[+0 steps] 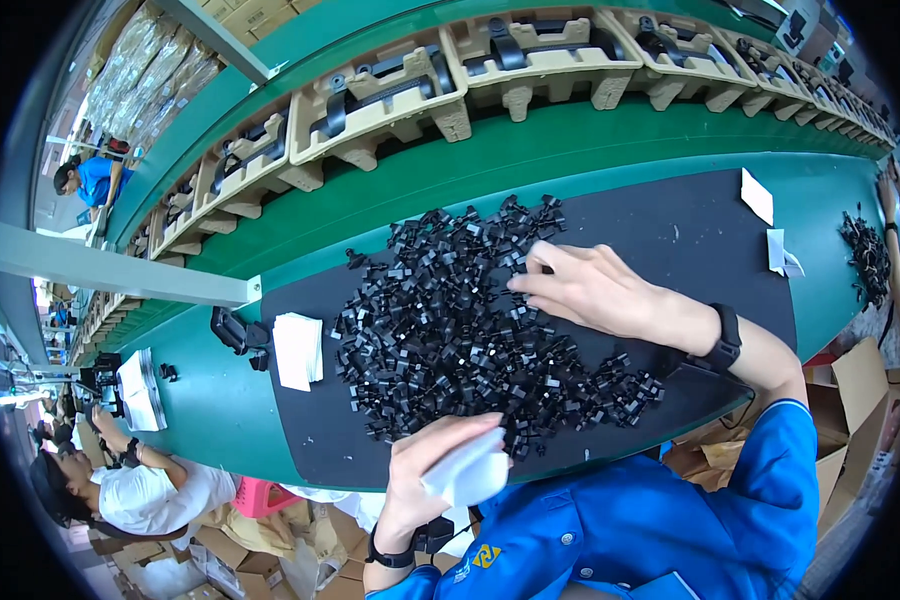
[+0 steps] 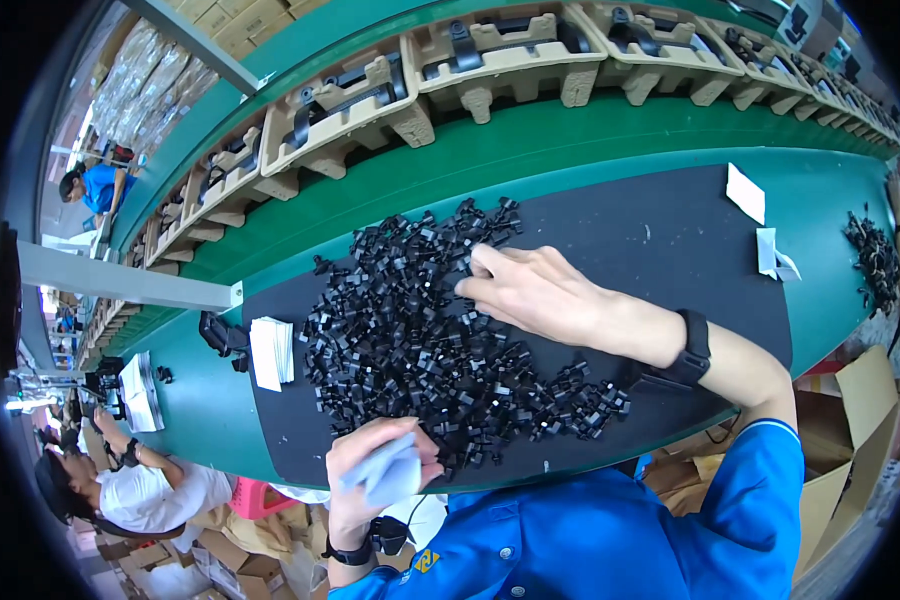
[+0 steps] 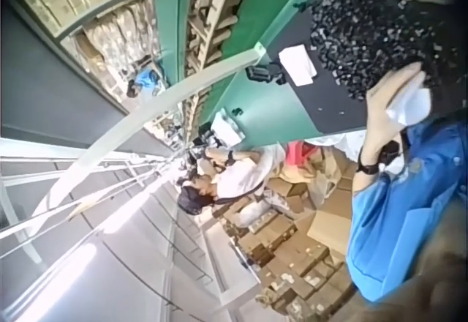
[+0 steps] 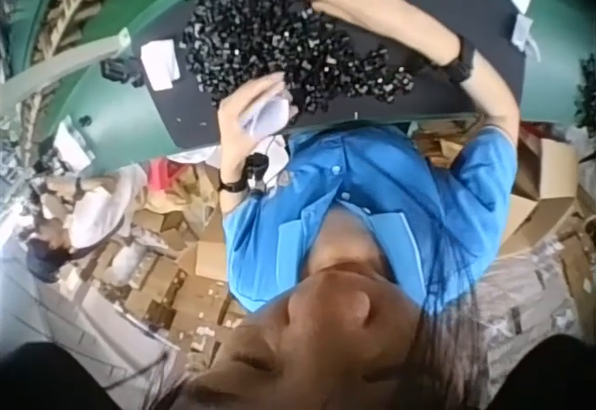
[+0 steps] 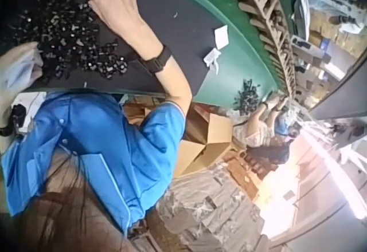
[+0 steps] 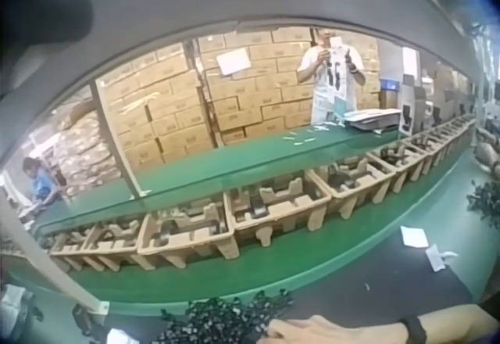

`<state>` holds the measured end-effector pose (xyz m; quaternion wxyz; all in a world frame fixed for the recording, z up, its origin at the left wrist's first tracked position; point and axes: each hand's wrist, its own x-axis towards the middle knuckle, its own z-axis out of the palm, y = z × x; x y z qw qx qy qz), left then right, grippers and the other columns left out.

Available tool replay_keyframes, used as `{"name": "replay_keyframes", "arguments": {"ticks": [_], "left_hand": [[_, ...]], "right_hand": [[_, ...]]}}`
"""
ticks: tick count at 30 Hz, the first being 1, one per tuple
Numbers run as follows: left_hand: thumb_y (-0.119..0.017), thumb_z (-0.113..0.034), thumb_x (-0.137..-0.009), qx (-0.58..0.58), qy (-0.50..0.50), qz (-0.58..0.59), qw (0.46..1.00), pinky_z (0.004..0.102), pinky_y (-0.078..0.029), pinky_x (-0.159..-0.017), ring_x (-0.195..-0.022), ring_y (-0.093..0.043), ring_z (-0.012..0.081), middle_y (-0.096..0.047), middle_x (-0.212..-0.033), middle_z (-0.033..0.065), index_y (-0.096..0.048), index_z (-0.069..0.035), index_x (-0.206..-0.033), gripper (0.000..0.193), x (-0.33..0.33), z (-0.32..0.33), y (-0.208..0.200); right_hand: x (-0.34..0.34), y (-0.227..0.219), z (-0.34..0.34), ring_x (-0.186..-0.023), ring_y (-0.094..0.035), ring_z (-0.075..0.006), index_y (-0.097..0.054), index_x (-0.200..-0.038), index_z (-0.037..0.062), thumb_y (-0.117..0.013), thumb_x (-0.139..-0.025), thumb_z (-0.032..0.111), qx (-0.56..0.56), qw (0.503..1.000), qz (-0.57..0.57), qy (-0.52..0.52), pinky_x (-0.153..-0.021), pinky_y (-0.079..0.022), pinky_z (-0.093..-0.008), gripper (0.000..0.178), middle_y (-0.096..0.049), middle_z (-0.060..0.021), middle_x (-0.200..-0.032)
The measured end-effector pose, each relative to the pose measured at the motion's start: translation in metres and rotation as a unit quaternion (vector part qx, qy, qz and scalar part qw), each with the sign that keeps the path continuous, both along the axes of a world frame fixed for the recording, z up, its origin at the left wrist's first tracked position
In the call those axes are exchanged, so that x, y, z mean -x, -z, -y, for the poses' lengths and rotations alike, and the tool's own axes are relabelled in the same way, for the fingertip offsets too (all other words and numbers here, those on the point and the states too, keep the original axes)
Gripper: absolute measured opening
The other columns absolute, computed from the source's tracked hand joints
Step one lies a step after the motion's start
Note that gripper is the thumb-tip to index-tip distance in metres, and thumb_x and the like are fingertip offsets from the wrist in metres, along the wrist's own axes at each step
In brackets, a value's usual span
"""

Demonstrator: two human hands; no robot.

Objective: Packaging small black electronic components into individual plastic bags at a manual assembly station.

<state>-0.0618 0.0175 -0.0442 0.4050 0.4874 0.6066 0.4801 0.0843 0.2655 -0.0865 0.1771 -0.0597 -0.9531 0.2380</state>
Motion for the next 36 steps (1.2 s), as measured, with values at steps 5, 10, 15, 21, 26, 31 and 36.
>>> {"name": "replay_keyframes", "arguments": {"ticks": [5,10,15,21,26,31,36], "left_hand": [[-0.072,-0.001,-0.068,-0.141,0.01,-0.027,0.99,0.0338,-0.053,-0.079,-0.089,-0.066,0.0297,-0.067,-0.1,0.0176,-0.06,0.003,-0.114,0.048,-0.002,0.008,0.006],[-0.073,-0.001,-0.068,-0.179,-0.012,-0.034,0.983,0.034,-0.053,-0.077,-0.087,-0.067,0.0291,-0.067,-0.097,0.018,-0.058,0.003,-0.116,0.05,-0.004,0.008,0.008],[-0.077,0.009,-0.064,-0.116,-0.008,-0.055,0.992,0.0329,-0.055,-0.071,-0.078,-0.066,0.0235,-0.066,-0.083,0.0134,-0.049,-0.006,-0.127,0.071,-0.012,0.011,-0.002],[-0.073,0.005,-0.07,-0.088,-0.041,0.023,0.995,0.0316,-0.054,-0.08,-0.093,-0.066,0.0227,-0.066,-0.099,0.0141,-0.054,0.001,-0.124,0.057,-0.032,0.018,-0.013],[-0.074,0.005,-0.07,-0.072,-0.071,0.041,0.994,0.0302,-0.054,-0.079,-0.092,-0.066,0.0206,-0.065,-0.1,0.0133,-0.052,-0.001,-0.125,0.06,-0.042,0.02,-0.027],[-0.073,0.01,-0.068,-0.046,-0.078,0.028,0.996,0.0303,-0.053,-0.075,-0.083,-0.065,0.019,-0.066,-0.088,0.0128,-0.045,0.003,-0.128,0.067,-0.04,0.018,-0.027],[-0.076,0.007,-0.065,0.039,-0.097,0.052,0.993,0.0282,-0.051,-0.079,-0.089,-0.063,0.0169,-0.066,-0.097,0.0124,-0.045,0.002,-0.129,0.071,-0.028,0.012,-0.027]], "right_hand": [[0.02,0.006,0.006,-0.074,-0.06,-0.0259,-0.057,-0.098,0.0012,-0.062,-0.085,0.016,-0.048,0.993,0.104,-0.01,-0.055,-0.05,-0.035,0.02,-0.05,-0.0105,-0.086],[0.019,0.013,0.031,-0.081,-0.06,-0.0267,-0.057,-0.098,0.0001,-0.061,-0.085,0.017,-0.25,0.944,0.209,0.044,-0.058,-0.051,-0.0368,0.022,-0.05,-0.0133,-0.088],[0.012,0.009,0.025,-0.075,-0.061,-0.0325,-0.054,-0.077,-0.0048,-0.06,-0.078,0.008,-0.184,0.981,0.068,-0.001,-0.056,-0.052,-0.0405,0.014,-0.054,-0.019,-0.083],[0.015,-0.008,0.015,-0.085,-0.059,-0.0302,-0.055,-0.09,-0.0026,-0.054,-0.088,0.014,-0.037,0.984,0.173,-0.002,-0.065,-0.051,-0.0414,0.017,-0.052,-0.0162,-0.089],[-0.002,0.003,0.024,-0.086,-0.059,-0.033,-0.055,-0.093,-0.0026,-0.056,-0.088,0.013,-0.125,0.984,0.127,-0.003,-0.065,-0.05,-0.0419,0.017,-0.053,-0.0173,-0.094],[-0.008,-0.018,0.028,-0.077,-0.061,-0.0338,-0.058,-0.085,-0.0023,-0.055,-0.083,0.007,-0.022,1.0,0.018,0.012,-0.066,-0.051,-0.0407,0.01,-0.059,-0.0193,-0.091],[-0.032,-0.117,0.073,-0.076,-0.063,-0.0257,-0.06,-0.094,0.0015,-0.058,-0.082,0.008,0.148,0.963,-0.177,-0.138,-0.058,-0.051,-0.036,0.013,-0.06,-0.0148,-0.08]]}}
